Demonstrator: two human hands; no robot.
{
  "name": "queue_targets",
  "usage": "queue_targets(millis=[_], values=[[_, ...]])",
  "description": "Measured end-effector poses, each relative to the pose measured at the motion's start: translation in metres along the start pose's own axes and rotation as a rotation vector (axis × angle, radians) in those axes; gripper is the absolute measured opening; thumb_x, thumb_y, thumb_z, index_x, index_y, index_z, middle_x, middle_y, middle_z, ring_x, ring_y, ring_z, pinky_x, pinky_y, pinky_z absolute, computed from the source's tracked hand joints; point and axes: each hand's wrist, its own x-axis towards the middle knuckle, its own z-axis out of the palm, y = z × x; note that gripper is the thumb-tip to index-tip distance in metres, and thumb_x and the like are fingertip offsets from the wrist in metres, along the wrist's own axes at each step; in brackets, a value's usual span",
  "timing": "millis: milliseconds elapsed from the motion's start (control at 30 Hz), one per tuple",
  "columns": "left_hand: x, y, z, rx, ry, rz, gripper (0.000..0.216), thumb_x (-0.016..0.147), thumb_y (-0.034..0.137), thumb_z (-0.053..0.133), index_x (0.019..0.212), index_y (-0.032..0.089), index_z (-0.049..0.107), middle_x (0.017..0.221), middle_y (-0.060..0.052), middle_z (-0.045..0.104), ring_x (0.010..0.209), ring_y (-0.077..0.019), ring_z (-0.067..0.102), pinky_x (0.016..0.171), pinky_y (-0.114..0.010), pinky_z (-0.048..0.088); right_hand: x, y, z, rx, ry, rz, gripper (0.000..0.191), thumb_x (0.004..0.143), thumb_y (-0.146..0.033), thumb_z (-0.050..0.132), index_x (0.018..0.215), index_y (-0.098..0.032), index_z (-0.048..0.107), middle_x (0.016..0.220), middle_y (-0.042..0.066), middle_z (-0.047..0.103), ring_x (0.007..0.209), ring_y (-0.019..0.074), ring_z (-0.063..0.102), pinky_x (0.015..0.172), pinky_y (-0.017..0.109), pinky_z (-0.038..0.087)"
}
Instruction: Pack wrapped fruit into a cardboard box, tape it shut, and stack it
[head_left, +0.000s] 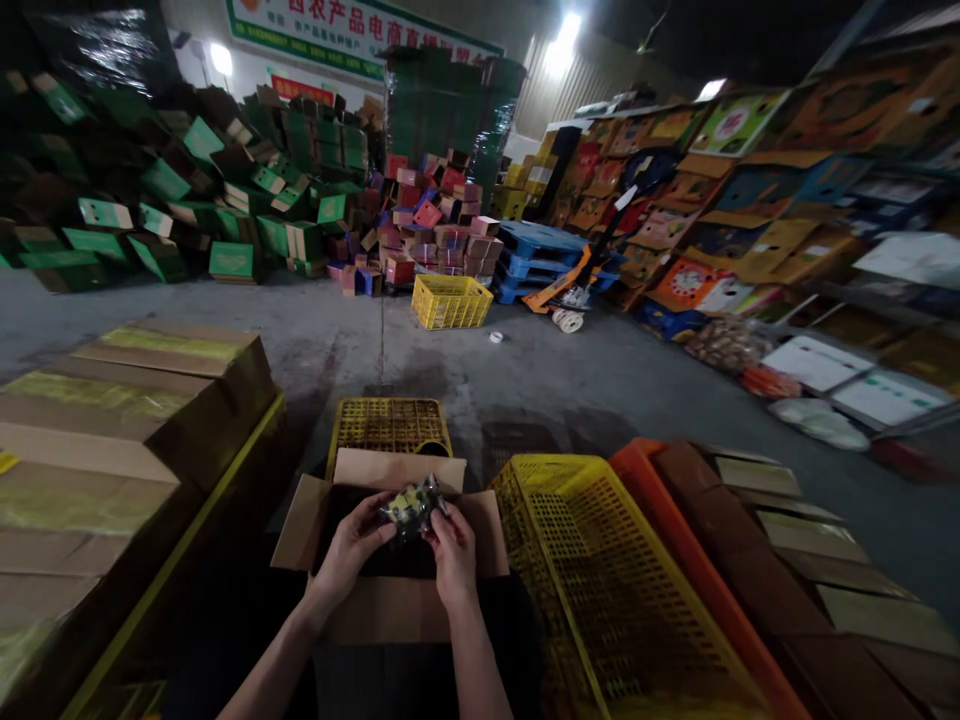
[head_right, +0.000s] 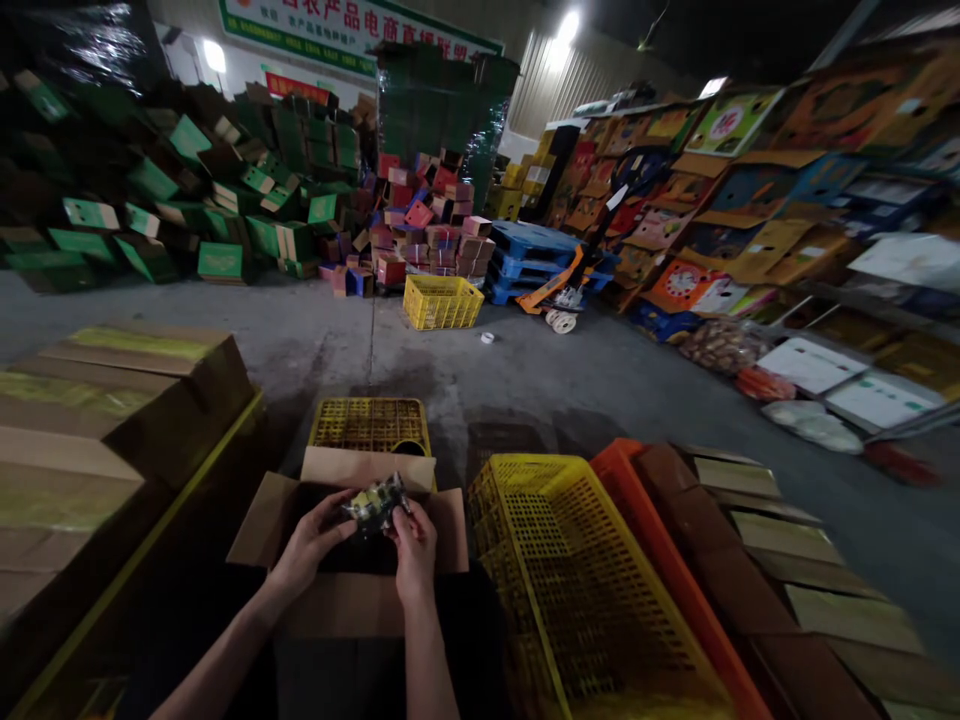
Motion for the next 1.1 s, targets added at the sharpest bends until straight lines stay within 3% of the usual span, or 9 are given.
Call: queue_targets(millis=[200, 367, 433, 600, 900, 1100], values=[[0.001, -0.010, -0.003, 0.002, 0.127, 0.009, 0.043, 0.077, 0.051, 0.078, 0.102, 0.016, 0.071, 0.098, -0.008, 0.074, 0.093, -0.0258, 0.068, 0.086, -0.034, 0.052, -0.001, -0.003, 0.001, 0.021, 0.015, 0.007, 0.030, 0.073, -0.042, 0.084, 0.092, -0.021, 0.074, 0.094, 0.006, 0.073, 0.082, 0.0190, 0.066, 0.072, 0.030, 0.053], [-0.002, -0.005, -0.001, 0.076, 0.135, 0.062, 0.033, 0.079, 0.050, 0.077, 0.085, 0.018, 0.068, 0.081, -0.002, 0.068, 0.079, -0.0190, 0.061, 0.075, -0.026, 0.046, -0.003, -0.008, 0.002, 0.046, -0.036, -0.012, 0.042, 0.084, -0.050, 0.073, 0.118, -0.026, 0.069, 0.117, 0.008, 0.071, 0.098, 0.0228, 0.066, 0.079, 0.034, 0.055], [-0.003, -0.001, 0.000, 0.104, 0.128, 0.068, 0.032, 0.079, 0.048, 0.077, 0.083, 0.018, 0.068, 0.082, -0.003, 0.068, 0.081, -0.0194, 0.061, 0.075, -0.026, 0.045, -0.003, -0.007, 0.001, 0.034, -0.009, -0.015, 0.045, 0.081, -0.048, 0.077, 0.118, -0.026, 0.069, 0.115, 0.008, 0.071, 0.098, 0.0227, 0.066, 0.081, 0.034, 0.054], [-0.005, 0.000, 0.002, 0.124, 0.136, 0.091, 0.030, 0.083, 0.048, 0.073, 0.088, 0.020, 0.067, 0.089, -0.003, 0.069, 0.086, -0.0203, 0.062, 0.080, -0.027, 0.045, 0.000, 0.000, -0.003, 0.054, 0.073, -0.006, 0.032, 0.069, -0.041, 0.087, 0.092, -0.022, 0.074, 0.094, 0.006, 0.073, 0.086, 0.0204, 0.066, 0.077, 0.032, 0.053], [-0.005, -0.001, 0.001, 0.167, 0.161, 0.103, 0.033, 0.085, 0.052, 0.071, 0.094, 0.019, 0.068, 0.089, -0.004, 0.068, 0.088, -0.0221, 0.062, 0.079, -0.027, 0.048, 0.000, -0.001, -0.003, 0.092, 0.071, 0.015, 0.030, 0.069, -0.042, 0.087, 0.082, -0.023, 0.069, 0.087, 0.002, 0.069, 0.081, 0.0186, 0.064, 0.074, 0.030, 0.053], [-0.003, 0.001, 0.004, 0.025, -0.116, -0.005, 0.054, 0.077, 0.042, 0.082, 0.125, 0.022, 0.065, 0.125, -0.010, 0.070, 0.116, -0.0300, 0.064, 0.100, -0.038, 0.049, 0.001, -0.005, -0.001, 0.067, 0.062, 0.017, 0.030, 0.069, -0.043, 0.087, 0.082, -0.023, 0.069, 0.086, 0.002, 0.069, 0.078, 0.0179, 0.064, 0.071, 0.029, 0.053]])
